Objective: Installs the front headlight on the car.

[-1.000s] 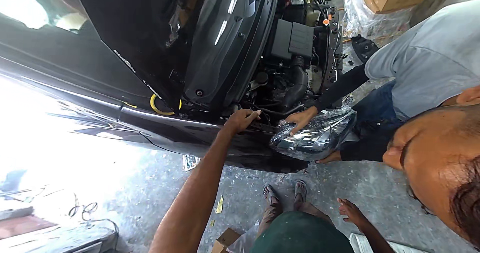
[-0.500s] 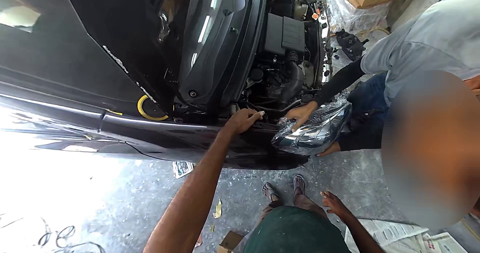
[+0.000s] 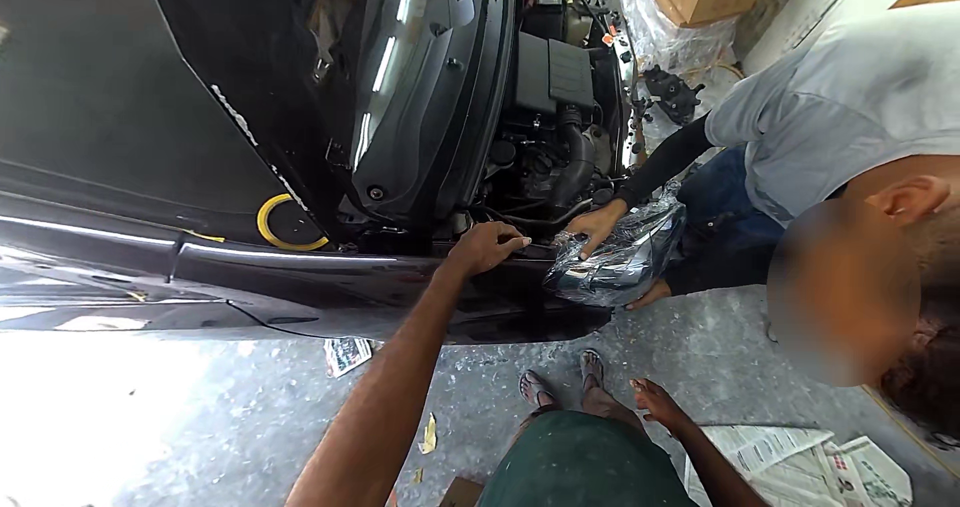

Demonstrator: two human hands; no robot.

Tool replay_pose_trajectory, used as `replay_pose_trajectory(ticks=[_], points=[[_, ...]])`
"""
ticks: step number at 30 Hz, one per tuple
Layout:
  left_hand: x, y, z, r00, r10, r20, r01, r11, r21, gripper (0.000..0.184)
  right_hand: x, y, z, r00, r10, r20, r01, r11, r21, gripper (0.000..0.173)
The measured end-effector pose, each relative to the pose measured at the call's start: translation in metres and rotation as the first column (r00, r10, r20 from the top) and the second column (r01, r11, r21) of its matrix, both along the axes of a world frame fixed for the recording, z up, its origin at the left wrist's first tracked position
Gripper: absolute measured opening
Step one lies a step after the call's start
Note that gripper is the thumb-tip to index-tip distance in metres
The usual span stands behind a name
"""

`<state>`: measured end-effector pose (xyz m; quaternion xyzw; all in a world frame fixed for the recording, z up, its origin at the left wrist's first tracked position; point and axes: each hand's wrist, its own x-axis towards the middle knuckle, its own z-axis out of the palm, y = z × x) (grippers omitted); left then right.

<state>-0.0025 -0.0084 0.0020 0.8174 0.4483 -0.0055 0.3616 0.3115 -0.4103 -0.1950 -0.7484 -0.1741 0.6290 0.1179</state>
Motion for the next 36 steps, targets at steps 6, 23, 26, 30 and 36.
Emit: replay_pose_trajectory(ticks=[6, 23, 26, 30, 36], points=[[0.001, 0.001, 0.001, 1.0, -0.005, -0.02, 0.005, 1.0, -0.007, 0.043, -0.012, -0.001, -0.001, 1.0, 0.003, 0.004, -0.003, 1.0, -0.001, 0.054], [0.006, -0.001, -0.002, 0.987, 0.11, -0.117, -0.104, 0.993, 0.05, 0.025, -0.026, 0.003, -0.001, 1.0, 0.007, 0.001, -0.007, 1.0, -0.001, 0.055], [0.007, 0.001, -0.003, 0.989, 0.077, -0.13, -0.072, 0.997, 0.04, 0.025, -0.024, 0.003, -0.004, 1.0, 0.016, 0.001, -0.016, 1.0, 0.004, 0.055], [0.006, -0.001, -0.003, 0.987, 0.029, -0.157, -0.019, 0.998, 0.066, 0.026, -0.024, 0.008, -0.001, 0.999, 0.046, 0.011, -0.046, 0.999, 0.003, 0.055], [0.006, -0.004, -0.005, 0.979, 0.0, -0.203, 0.021, 0.995, 0.101, 0.03, -0.029, 0.019, 0.001, 0.999, 0.049, 0.016, -0.049, 0.999, 0.014, 0.054]])
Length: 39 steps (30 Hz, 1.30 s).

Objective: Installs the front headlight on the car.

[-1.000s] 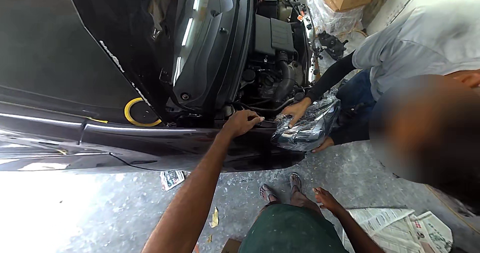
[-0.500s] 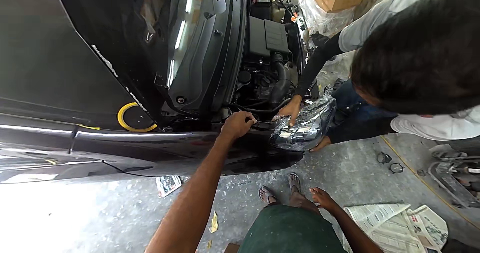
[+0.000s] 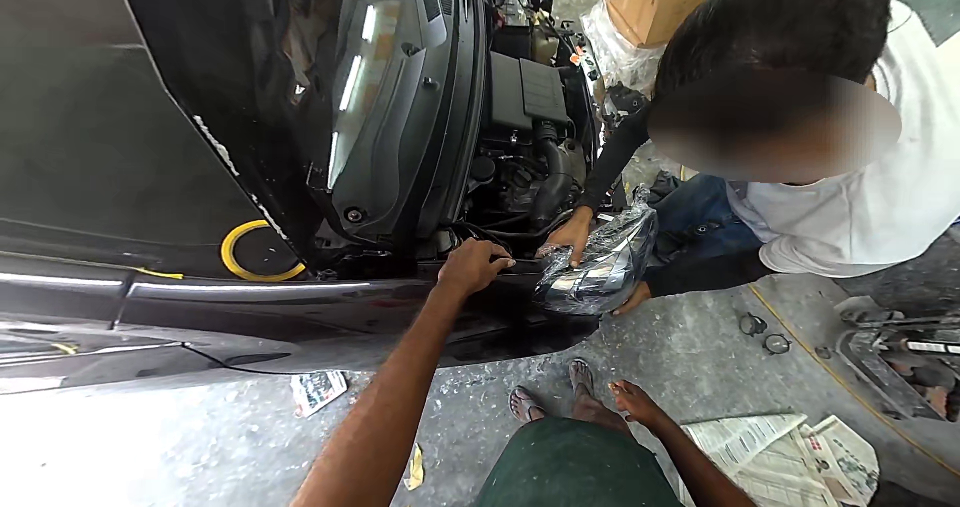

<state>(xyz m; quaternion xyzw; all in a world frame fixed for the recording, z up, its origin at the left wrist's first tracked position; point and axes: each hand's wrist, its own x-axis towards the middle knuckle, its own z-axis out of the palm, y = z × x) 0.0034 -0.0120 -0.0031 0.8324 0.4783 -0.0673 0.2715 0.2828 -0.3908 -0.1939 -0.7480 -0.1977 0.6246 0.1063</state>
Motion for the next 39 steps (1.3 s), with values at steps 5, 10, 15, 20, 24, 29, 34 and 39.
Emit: replay_pose_trajectory(ticks=[5, 10, 15, 20, 24, 29, 34, 39], points=[[0.001, -0.001, 0.002, 0.999, -0.05, -0.003, 0.05, 0.999, 0.009, 0.029, -0.005, 0.009, 0.001, 1.0, 0.007, 0.0, -0.007, 1.0, 0.006, 0.054], [-0.002, -0.004, 0.0, 0.968, -0.248, 0.028, 0.243, 0.963, 0.114, 0.041, -0.01, 0.01, -0.004, 1.0, 0.022, -0.003, -0.022, 1.0, -0.001, 0.054], [0.0, -0.009, -0.001, 0.926, -0.37, -0.081, 0.377, 0.918, 0.12, 0.064, -0.012, 0.01, -0.012, 0.996, 0.092, 0.015, -0.092, 0.995, 0.034, 0.057], [0.001, -0.009, -0.004, 0.919, -0.378, -0.11, 0.391, 0.907, 0.154, 0.066, -0.004, 0.023, -0.01, 0.992, 0.115, 0.045, -0.12, 0.985, 0.124, 0.055], [0.0, -0.012, -0.005, 0.915, -0.383, -0.127, 0.403, 0.889, 0.219, 0.071, 0.012, 0.034, 0.0, 0.999, 0.034, 0.011, -0.035, 0.994, 0.1, 0.056], [0.006, -0.023, -0.006, 0.92, -0.35, -0.175, 0.388, 0.875, 0.289, 0.08, 0.042, 0.056, 0.023, 0.998, -0.055, -0.031, 0.06, 0.98, 0.189, 0.05], [0.009, -0.024, -0.008, 0.91, -0.333, -0.247, 0.399, 0.867, 0.299, 0.087, 0.088, 0.111, 0.06, 0.981, -0.187, 0.058, 0.138, 0.872, 0.47, 0.043], [0.007, -0.024, -0.016, 0.915, -0.352, -0.196, 0.402, 0.834, 0.377, 0.083, 0.141, 0.177, 0.073, 0.903, -0.31, 0.297, 0.053, 0.768, 0.639, 0.038]])
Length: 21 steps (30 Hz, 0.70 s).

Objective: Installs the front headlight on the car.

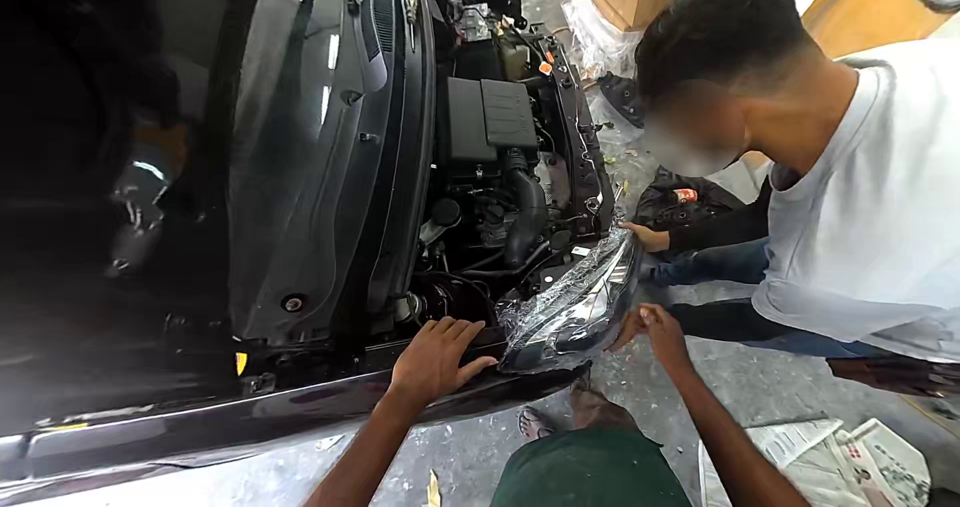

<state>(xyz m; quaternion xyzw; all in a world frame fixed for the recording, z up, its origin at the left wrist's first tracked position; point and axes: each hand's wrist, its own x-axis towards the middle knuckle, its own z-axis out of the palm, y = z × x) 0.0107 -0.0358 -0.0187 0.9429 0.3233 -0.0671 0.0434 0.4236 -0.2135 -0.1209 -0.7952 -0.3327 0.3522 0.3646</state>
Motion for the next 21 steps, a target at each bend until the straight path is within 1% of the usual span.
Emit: replay_pose_trajectory(ticks=[2, 4, 7, 9, 13, 15, 18, 21], points=[[-0.001, -0.002, 0.0, 1.0, 0.002, 0.007, -0.002, 1.0, 0.009, 0.082, 0.017, 0.021, -0.015, 0.998, -0.056, 0.001, 0.056, 0.998, 0.018, 0.038], [0.0, -0.002, 0.002, 1.0, 0.004, 0.016, -0.005, 1.0, 0.017, 0.08, 0.028, 0.044, -0.032, 0.988, -0.147, -0.055, 0.148, 0.989, 0.012, 0.04], [0.001, -0.002, 0.002, 1.0, 0.007, 0.028, -0.007, 1.0, 0.025, 0.079, 0.038, 0.072, -0.05, 0.948, -0.291, -0.126, 0.294, 0.956, 0.004, 0.047], [0.001, -0.001, 0.001, 1.0, 0.009, 0.029, -0.01, 1.0, 0.028, 0.079, 0.042, 0.088, -0.059, 0.919, -0.357, -0.167, 0.358, 0.933, -0.026, 0.055], [-0.001, -0.001, -0.001, 0.999, 0.014, 0.051, -0.016, 0.999, 0.03, 0.077, 0.052, 0.116, -0.077, 0.872, -0.447, -0.196, 0.422, 0.893, -0.157, 0.069], [-0.002, -0.002, -0.001, 0.999, 0.019, 0.05, -0.021, 0.999, 0.025, 0.076, 0.058, 0.124, -0.084, 0.842, -0.471, -0.264, 0.429, 0.88, -0.204, 0.077], [-0.003, -0.002, -0.001, 0.998, 0.03, 0.056, -0.031, 0.999, 0.028, 0.076, 0.067, 0.131, -0.094, 0.785, -0.513, -0.347, 0.465, 0.858, -0.216, 0.083], [-0.003, -0.003, -0.001, 0.998, 0.034, 0.056, -0.035, 0.999, 0.022, 0.076, 0.074, 0.135, -0.102, 0.786, -0.502, -0.361, 0.452, 0.865, -0.219, 0.083]])
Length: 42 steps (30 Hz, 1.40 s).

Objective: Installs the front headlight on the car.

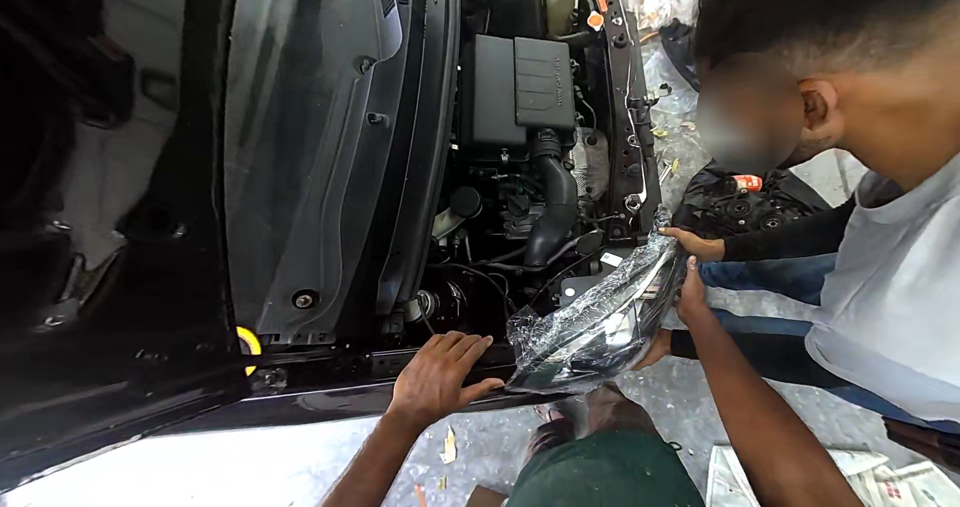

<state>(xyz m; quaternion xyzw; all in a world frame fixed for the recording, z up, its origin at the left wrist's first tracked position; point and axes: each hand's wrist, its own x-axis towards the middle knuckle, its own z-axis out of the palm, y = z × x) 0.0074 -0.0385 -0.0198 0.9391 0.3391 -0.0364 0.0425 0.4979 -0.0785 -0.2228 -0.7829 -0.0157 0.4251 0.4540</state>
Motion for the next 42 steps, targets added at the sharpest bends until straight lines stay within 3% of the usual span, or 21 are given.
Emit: replay_pose_trajectory(ticks=[14, 35, 42], points=[[0.001, 0.001, 0.0, 1.0, 0.019, 0.024, -0.019, 1.0, -0.018, 0.074, 0.004, 0.006, -0.013, 0.987, 0.064, 0.145, -0.07, 0.997, 0.038, 0.078], [0.002, 0.001, 0.001, 1.0, 0.018, 0.004, -0.018, 1.0, -0.007, 0.077, 0.001, 0.009, 0.002, 0.986, 0.166, -0.034, -0.168, 0.982, -0.087, 0.094], [0.004, 0.002, 0.003, 1.0, 0.022, 0.016, -0.022, 0.999, -0.027, 0.075, -0.001, 0.02, 0.008, 0.991, 0.13, -0.045, -0.134, 0.986, -0.103, 0.085]])
